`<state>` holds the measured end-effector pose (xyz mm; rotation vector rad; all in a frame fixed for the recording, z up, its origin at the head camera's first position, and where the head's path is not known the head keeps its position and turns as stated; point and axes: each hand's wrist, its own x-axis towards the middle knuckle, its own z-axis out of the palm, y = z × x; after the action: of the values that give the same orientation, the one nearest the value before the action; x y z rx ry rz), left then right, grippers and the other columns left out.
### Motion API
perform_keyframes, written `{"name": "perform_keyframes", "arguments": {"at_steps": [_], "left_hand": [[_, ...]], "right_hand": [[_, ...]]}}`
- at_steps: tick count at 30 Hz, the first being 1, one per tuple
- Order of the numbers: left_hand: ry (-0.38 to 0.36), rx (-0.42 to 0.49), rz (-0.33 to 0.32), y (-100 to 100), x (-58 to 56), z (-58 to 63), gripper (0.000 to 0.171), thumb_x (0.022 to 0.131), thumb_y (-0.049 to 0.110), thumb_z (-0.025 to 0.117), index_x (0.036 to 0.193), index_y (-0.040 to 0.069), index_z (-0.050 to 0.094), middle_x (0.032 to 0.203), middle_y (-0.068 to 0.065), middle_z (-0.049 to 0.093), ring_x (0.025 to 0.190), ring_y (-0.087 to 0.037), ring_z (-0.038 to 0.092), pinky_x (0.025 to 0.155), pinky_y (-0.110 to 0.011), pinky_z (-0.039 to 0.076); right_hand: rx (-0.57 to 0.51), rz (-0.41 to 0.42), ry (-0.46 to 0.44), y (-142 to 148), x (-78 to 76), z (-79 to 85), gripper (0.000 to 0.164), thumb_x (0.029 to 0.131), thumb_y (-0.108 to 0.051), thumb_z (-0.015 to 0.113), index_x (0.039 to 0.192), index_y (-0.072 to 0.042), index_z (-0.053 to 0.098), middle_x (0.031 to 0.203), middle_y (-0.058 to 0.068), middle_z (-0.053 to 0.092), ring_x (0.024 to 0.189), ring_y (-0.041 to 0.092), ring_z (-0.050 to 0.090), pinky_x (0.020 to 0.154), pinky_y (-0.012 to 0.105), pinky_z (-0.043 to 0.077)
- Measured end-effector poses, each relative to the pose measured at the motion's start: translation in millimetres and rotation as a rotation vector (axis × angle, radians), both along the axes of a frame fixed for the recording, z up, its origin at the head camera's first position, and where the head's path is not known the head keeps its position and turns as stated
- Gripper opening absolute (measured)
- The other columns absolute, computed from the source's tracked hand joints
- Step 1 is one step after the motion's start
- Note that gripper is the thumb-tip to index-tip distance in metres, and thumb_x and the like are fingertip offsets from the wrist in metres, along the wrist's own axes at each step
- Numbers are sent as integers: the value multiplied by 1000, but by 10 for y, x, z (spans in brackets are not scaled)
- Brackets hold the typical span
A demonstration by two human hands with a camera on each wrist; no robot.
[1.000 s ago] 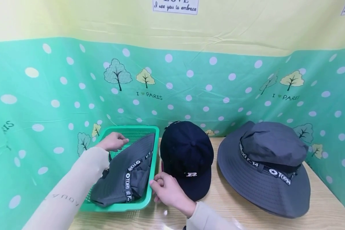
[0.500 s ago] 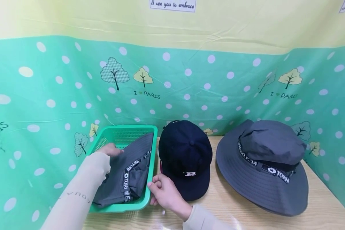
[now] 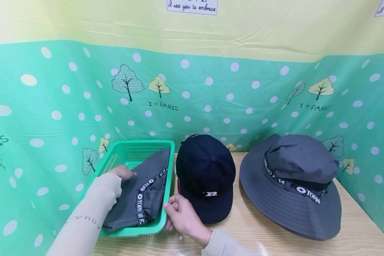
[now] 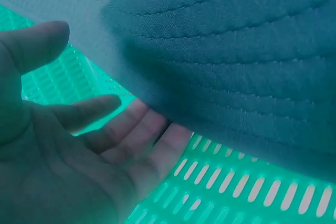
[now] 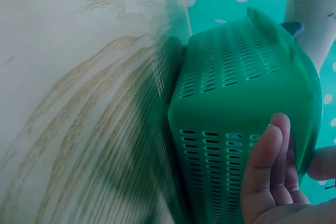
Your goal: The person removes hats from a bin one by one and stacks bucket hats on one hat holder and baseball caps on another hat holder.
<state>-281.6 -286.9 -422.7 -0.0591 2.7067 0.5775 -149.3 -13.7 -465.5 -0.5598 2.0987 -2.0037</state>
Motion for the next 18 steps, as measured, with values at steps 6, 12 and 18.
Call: {"name": "perform_keyframes", "arguments": {"at_steps": [6,12,18], "left_hand": [[-40,54,24,-79,-31,-75,57,92,28,56,115,-23,48,109,-38,54,103,-50,54,87,-54,46],[-119,176,116,-5,146,54,52,91,30,59,115,-16,52,108,-32,58,100,-43,58,84,-48,50],[-162,441,414,123,511,266,50,78,31,73,114,2,54,114,-27,50,94,-42,54,64,-51,50]], "right_hand": [[5,-8,-2,-30,20,22,10,97,-5,51,97,5,48,58,21,60,40,26,57,46,55,49],[8,-11,-12,-40,59,96,9,97,-3,50,95,5,47,58,20,60,41,30,57,48,59,47],[-3,-4,-20,-43,52,77,10,97,-4,51,96,5,47,58,18,61,42,32,58,48,59,47]]}}
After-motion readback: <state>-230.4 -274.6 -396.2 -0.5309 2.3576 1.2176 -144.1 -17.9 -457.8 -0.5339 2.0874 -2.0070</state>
